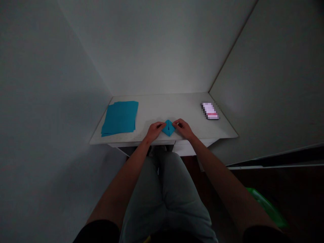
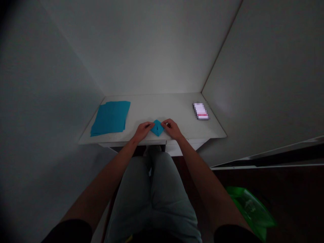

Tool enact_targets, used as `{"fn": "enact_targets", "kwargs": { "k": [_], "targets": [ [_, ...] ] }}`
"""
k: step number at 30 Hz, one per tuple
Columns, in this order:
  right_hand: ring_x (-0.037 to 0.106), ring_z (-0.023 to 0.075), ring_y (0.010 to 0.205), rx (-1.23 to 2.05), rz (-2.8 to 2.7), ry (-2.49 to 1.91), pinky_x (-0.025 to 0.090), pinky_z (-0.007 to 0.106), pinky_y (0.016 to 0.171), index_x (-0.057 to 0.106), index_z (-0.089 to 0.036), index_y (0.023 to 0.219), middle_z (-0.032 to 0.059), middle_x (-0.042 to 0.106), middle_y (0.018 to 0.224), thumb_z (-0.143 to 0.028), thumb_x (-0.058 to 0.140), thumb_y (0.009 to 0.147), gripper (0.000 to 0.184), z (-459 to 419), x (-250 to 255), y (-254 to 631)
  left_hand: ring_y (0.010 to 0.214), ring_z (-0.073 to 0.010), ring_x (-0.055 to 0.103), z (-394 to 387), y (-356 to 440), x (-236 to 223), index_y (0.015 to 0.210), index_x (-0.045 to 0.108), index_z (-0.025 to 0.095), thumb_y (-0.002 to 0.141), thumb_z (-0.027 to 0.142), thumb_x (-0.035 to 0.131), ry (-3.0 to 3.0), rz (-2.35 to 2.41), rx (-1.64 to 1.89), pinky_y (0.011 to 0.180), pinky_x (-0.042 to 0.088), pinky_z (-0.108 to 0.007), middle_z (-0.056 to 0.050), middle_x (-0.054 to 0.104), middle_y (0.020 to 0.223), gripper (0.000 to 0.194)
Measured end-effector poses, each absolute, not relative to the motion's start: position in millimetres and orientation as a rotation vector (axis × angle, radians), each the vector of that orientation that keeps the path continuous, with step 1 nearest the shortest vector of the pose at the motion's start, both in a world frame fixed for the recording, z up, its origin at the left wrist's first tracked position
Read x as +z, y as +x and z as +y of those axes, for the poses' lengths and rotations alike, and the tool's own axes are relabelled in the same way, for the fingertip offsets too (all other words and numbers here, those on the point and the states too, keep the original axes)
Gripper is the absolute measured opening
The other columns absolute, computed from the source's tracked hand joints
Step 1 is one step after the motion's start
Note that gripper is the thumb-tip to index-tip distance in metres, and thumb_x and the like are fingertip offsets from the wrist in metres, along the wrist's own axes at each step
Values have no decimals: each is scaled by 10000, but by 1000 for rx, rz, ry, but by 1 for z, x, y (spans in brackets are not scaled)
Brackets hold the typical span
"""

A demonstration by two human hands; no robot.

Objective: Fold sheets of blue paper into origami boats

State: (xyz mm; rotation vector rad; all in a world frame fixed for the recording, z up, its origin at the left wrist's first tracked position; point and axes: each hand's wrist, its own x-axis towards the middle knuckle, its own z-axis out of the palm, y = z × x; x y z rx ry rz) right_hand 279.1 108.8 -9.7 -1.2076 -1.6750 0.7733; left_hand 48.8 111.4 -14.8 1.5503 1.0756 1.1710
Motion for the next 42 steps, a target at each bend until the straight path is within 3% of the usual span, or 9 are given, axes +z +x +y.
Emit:
{"fn": "enact_targets", "kwargs": {
  "k": [8,12,16,19,25,31,35,42],
  "targets": [
    [525,186,630,822,-1502,-1256,424,316,565,677,-253,946,-2,585,687,-720,678,878,472,110,-12,282,945,-236,735,112,45,-14,954,824,191,916,488,727,1470,1131,1303,923,580,-372,-61,819,965,315],
    [532,179,610,873,-1464,-1271,447,317,583,687,-251,981,-21,573,653,-724,676,873,485,109,-10,282,956,-233,734,111,45,-12,978,826,191,924,506,724,1468,1129,1304,917,583,-364,-61,820,982,335],
    [573,174,688,848,-1615,-1200,498,331,655,757,-244,1088,38,724,887,-685,689,887,489,105,-6,279,1020,-248,746,109,47,-11,1003,841,189,909,521,756,1472,1050,1255,965,591,-384,-78,832,1055,355],
    [587,172,722,841,-1685,-1152,502,331,670,784,-248,1082,55,752,995,-687,731,860,496,103,-6,278,1032,-258,751,110,48,-12,1016,846,186,888,561,769,1461,1009,1262,991,588,-406,-85,835,1068,404],
    [561,157,653,824,-1651,-1144,465,318,630,765,-234,897,30,712,825,-722,754,835,492,105,-8,279,1030,-271,747,114,47,-18,993,849,184,830,631,800,1400,1000,1344,992,578,-421,-86,838,1048,478],
    [556,162,608,892,-1488,-1149,460,320,600,743,-236,918,15,682,755,-725,764,814,500,104,-5,280,1015,-255,737,117,47,-22,977,839,184,849,625,787,1335,1038,1486,993,553,-399,-85,829,1034,462],
    [530,158,578,907,-1393,-1152,442,315,569,704,-242,905,-15,607,676,-726,764,808,498,105,-3,281,919,-223,720,119,46,-24,944,796,179,838,637,798,1275,1039,1512,901,567,-359,-71,799,948,471],
    [510,120,562,817,-1275,-1118,466,291,546,592,-251,845,-23,588,773,-755,739,817,526,108,-2,281,783,-165,701,122,47,-26,879,598,204,895,607,776,1102,1044,1574,801,593,-313,-11,690,826,441]
  ]
}}
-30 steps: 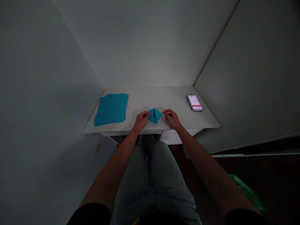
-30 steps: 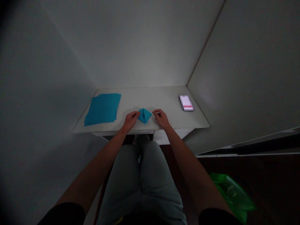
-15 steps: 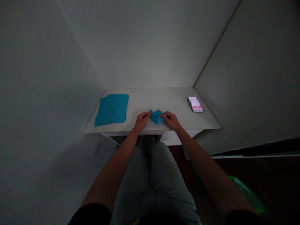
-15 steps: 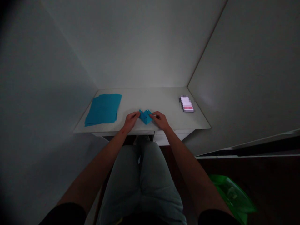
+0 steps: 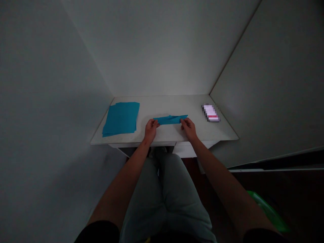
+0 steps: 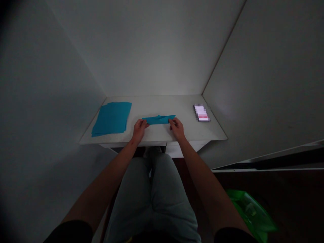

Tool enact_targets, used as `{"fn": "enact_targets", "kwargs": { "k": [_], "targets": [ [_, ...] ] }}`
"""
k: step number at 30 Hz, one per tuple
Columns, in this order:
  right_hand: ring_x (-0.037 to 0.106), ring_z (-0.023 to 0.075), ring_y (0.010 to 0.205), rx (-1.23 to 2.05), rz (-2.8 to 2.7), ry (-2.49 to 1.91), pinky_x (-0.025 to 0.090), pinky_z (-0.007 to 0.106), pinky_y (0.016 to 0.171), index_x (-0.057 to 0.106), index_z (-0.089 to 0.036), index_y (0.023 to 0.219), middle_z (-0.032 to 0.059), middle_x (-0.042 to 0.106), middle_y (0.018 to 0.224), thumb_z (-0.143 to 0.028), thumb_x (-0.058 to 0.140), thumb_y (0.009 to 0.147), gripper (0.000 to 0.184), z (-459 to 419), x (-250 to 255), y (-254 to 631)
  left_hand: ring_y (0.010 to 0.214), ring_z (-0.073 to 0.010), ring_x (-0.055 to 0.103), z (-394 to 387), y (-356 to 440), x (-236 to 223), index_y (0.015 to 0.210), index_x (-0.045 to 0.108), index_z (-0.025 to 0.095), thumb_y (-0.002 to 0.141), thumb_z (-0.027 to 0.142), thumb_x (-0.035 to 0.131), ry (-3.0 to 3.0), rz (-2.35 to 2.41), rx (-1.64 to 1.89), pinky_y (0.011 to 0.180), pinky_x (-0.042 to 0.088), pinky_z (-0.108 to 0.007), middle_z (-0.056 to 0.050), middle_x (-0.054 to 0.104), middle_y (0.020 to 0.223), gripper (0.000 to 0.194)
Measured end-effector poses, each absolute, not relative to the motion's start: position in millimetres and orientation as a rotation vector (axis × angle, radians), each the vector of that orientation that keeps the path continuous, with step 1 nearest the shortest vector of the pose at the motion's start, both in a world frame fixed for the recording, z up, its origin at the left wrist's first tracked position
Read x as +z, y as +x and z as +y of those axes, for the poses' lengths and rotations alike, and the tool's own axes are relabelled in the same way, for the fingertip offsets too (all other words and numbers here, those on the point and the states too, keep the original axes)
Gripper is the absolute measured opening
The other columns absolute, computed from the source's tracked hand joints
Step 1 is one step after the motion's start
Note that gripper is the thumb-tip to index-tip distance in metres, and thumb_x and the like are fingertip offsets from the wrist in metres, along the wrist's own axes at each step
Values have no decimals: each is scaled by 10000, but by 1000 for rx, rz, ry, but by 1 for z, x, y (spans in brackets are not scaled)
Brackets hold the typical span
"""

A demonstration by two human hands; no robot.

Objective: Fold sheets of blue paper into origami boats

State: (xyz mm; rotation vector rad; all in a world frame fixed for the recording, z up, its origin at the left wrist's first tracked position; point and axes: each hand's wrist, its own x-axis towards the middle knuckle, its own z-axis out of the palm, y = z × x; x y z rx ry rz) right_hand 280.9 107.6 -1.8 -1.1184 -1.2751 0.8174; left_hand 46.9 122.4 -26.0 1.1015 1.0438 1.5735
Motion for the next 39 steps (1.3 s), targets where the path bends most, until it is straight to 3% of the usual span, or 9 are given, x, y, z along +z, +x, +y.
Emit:
{"fn": "enact_targets", "kwargs": {
  "k": [6,11,15,17,20,25,31,39],
  "targets": [
    [508,123,498,866,-1268,-1115,436,273,497,514,-271,876,-68,518,645,-767,702,839,532,108,-2,280,797,-160,705,119,47,-22,908,584,208,915,534,768,1060,1063,1549,828,619,-327,-7,687,845,374],
    [539,137,507,933,-1348,-1113,465,288,514,575,-267,943,-61,564,639,-746,741,815,523,107,-3,279,897,-220,736,108,46,-11,1095,755,191,714,453,940,1288,1042,1354,882,616,-383,-47,789,964,498],
    [618,172,653,1030,-1408,-1091,537,320,626,655,-244,951,-12,685,763,-636,928,635,573,104,-1,278,1073,-278,756,102,45,-5,967,822,201,724,446,918,1374,1033,1316,1041,582,-446,-77,829,1033,358],
    [621,182,699,1042,-1465,-1125,531,326,659,691,-230,920,5,705,789,-606,936,633,533,102,0,279,1072,-288,762,103,45,-5,907,825,204,719,459,911,1370,1040,1304,1054,579,-459,-76,837,1013,329],
    [553,169,622,987,-1547,-1228,470,317,617,658,-223,729,-12,617,634,-645,856,729,466,101,2,282,997,-291,770,104,45,-7,841,814,201,718,513,896,1360,1085,1277,992,598,-443,-62,837,937,346],
    [536,178,556,883,-1584,-1369,458,338,623,599,-227,552,21,573,526,-808,627,862,658,102,1,283,984,-295,756,105,45,-9,852,799,168,809,589,816,1246,1234,1324,897,592,-382,-66,819,878,424],
    [594,209,576,876,-1486,-1389,499,359,684,611,-243,544,47,581,509,-910,385,935,805,105,-3,282,799,-248,726,109,45,-11,691,718,182,895,582,734,1245,1187,1382,845,589,-371,-73,747,726,450],
    [617,239,617,924,-1510,-1385,530,399,772,623,-257,568,56,586,521,-875,432,947,750,105,-7,283,702,-155,613,113,44,-10,807,564,222,965,567,640,1077,1130,1590,639,564,-259,0,600,760,386]
  ]
}}
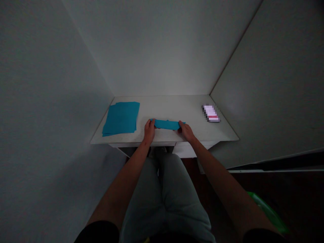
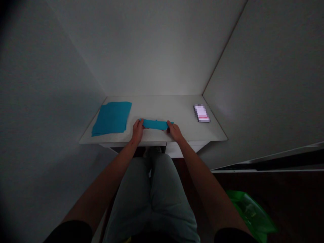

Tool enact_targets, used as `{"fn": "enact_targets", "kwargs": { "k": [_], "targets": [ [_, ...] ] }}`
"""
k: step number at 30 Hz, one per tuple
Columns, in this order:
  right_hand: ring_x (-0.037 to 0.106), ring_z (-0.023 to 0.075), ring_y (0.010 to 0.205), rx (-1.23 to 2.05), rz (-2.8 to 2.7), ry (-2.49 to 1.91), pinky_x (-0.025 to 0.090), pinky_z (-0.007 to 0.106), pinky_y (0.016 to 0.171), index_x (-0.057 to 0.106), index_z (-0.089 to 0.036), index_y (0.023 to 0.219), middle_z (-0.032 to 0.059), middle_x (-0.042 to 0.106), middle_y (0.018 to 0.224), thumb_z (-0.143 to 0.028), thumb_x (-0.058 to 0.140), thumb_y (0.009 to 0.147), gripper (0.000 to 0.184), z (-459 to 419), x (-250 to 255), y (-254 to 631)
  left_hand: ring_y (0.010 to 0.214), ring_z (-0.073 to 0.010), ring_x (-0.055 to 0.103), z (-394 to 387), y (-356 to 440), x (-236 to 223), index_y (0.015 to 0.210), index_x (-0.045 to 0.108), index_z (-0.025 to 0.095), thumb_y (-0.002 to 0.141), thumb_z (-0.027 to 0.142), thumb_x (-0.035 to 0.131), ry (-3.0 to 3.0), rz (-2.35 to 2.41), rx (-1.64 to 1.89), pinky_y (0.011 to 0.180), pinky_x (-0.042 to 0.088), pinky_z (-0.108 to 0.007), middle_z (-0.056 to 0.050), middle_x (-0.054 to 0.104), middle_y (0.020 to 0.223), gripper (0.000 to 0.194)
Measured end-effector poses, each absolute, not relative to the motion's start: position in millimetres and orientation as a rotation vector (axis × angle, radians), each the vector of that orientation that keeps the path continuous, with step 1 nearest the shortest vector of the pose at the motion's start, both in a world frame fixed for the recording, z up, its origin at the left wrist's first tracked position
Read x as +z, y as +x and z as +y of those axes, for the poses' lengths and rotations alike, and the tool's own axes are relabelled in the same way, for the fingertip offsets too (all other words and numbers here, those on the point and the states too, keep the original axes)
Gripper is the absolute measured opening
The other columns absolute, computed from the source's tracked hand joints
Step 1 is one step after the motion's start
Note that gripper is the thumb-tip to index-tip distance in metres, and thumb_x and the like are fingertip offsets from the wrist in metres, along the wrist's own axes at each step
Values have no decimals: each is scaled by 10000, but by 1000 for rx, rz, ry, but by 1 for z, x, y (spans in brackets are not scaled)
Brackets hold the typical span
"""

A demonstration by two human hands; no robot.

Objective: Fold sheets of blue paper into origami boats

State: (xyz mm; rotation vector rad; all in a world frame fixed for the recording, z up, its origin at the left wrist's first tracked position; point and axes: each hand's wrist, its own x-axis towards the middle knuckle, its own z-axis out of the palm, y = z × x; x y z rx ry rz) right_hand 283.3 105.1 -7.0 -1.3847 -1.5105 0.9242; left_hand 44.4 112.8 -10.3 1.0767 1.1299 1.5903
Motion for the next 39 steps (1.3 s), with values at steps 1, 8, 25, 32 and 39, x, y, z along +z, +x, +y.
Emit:
{"fn": "enact_targets", "kwargs": {
  "k": [1,8,25,32,39],
  "targets": [
    [617,241,619,937,-1497,-1381,533,402,775,606,-260,555,57,583,517,-878,440,938,746,105,-7,283,704,-152,598,113,44,-11,816,554,226,971,561,629,1084,1146,1607,625,560,-251,5,584,766,377],
    [612,235,600,993,-1363,-1349,550,398,738,635,-235,582,64,603,539,-868,453,907,735,109,-6,283,537,-132,589,109,47,-17,866,514,246,1019,657,531,1125,1221,1587,535,490,-241,59,511,629,438],
    [563,165,595,982,-1547,-1121,491,330,616,743,-261,1159,-15,666,747,-616,757,815,494,92,11,284,455,-132,582,108,45,-14,897,481,254,1008,782,451,1120,1231,1590,481,470,-245,68,544,571,541],
    [480,135,503,1058,-1514,-1147,363,273,503,659,-253,1027,-79,553,593,-557,850,718,474,92,6,282,515,-130,592,112,46,-15,923,489,246,987,773,504,1038,1188,1598,462,502,-235,55,535,660,531],
    [474,141,525,985,-1583,-1239,348,268,499,680,-254,945,-54,571,616,-647,794,741,457,93,2,281,660,-148,639,113,49,-14,959,506,236,975,771,520,1002,1167,1600,488,564,-234,9,561,783,535]
  ]
}}
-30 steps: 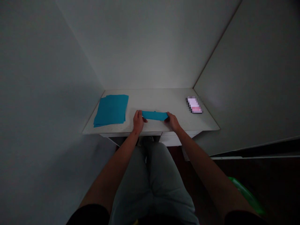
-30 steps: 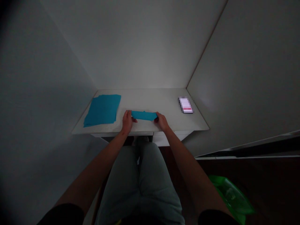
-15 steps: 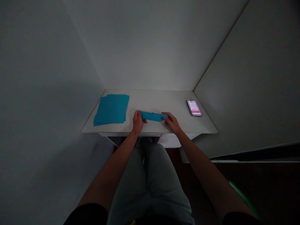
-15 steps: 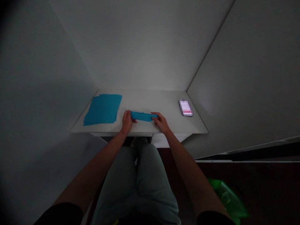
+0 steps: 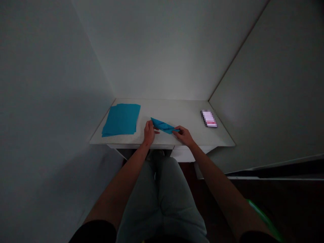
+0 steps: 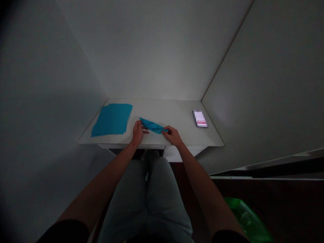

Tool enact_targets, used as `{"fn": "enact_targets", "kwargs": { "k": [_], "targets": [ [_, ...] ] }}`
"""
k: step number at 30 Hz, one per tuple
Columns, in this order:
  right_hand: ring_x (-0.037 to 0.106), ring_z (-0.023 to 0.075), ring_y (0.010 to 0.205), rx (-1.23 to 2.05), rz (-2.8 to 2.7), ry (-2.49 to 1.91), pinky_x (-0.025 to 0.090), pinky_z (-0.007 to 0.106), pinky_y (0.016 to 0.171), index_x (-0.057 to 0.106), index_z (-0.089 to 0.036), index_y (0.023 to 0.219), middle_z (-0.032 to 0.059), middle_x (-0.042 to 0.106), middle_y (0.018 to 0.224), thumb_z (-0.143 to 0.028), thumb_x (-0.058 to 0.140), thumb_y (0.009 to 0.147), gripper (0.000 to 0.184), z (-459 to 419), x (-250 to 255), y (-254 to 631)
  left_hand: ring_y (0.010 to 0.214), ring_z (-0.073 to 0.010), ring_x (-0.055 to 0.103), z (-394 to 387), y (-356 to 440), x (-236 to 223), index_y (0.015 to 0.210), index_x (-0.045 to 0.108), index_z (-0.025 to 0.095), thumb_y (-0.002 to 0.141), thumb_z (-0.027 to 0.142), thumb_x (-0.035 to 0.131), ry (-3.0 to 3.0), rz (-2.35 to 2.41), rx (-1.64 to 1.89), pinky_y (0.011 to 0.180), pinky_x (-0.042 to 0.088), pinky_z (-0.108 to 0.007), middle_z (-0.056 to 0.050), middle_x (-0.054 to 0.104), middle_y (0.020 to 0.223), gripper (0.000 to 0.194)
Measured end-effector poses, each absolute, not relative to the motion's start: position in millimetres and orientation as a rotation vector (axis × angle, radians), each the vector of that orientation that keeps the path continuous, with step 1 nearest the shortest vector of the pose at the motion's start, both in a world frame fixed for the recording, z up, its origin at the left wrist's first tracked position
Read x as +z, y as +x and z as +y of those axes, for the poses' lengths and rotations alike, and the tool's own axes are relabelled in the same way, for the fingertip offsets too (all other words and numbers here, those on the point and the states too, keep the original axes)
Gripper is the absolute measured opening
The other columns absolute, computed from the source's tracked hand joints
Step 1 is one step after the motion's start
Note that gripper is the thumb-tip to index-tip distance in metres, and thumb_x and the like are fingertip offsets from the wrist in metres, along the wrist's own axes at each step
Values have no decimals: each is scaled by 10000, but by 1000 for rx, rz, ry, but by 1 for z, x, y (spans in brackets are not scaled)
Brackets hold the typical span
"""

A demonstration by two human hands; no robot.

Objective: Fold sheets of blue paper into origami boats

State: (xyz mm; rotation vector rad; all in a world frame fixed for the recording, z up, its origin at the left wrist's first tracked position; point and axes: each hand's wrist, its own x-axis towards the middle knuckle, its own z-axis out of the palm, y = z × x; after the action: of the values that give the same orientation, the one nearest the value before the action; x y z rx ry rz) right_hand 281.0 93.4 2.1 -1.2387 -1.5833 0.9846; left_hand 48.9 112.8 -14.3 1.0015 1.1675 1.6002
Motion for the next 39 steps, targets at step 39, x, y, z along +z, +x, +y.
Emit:
{"fn": "enact_targets", "kwargs": {
  "k": [39],
  "targets": [
    [689,299,1134,-119,-1739,-2004,543,408,987,637,-189,1458,170,701,1362,-165,486,972,510,171,57,424,528,-128,556,104,53,-7,834,640,205,928,765,551,1340,1288,1448,505,469,-274,0,610,695,575]
  ]
}}
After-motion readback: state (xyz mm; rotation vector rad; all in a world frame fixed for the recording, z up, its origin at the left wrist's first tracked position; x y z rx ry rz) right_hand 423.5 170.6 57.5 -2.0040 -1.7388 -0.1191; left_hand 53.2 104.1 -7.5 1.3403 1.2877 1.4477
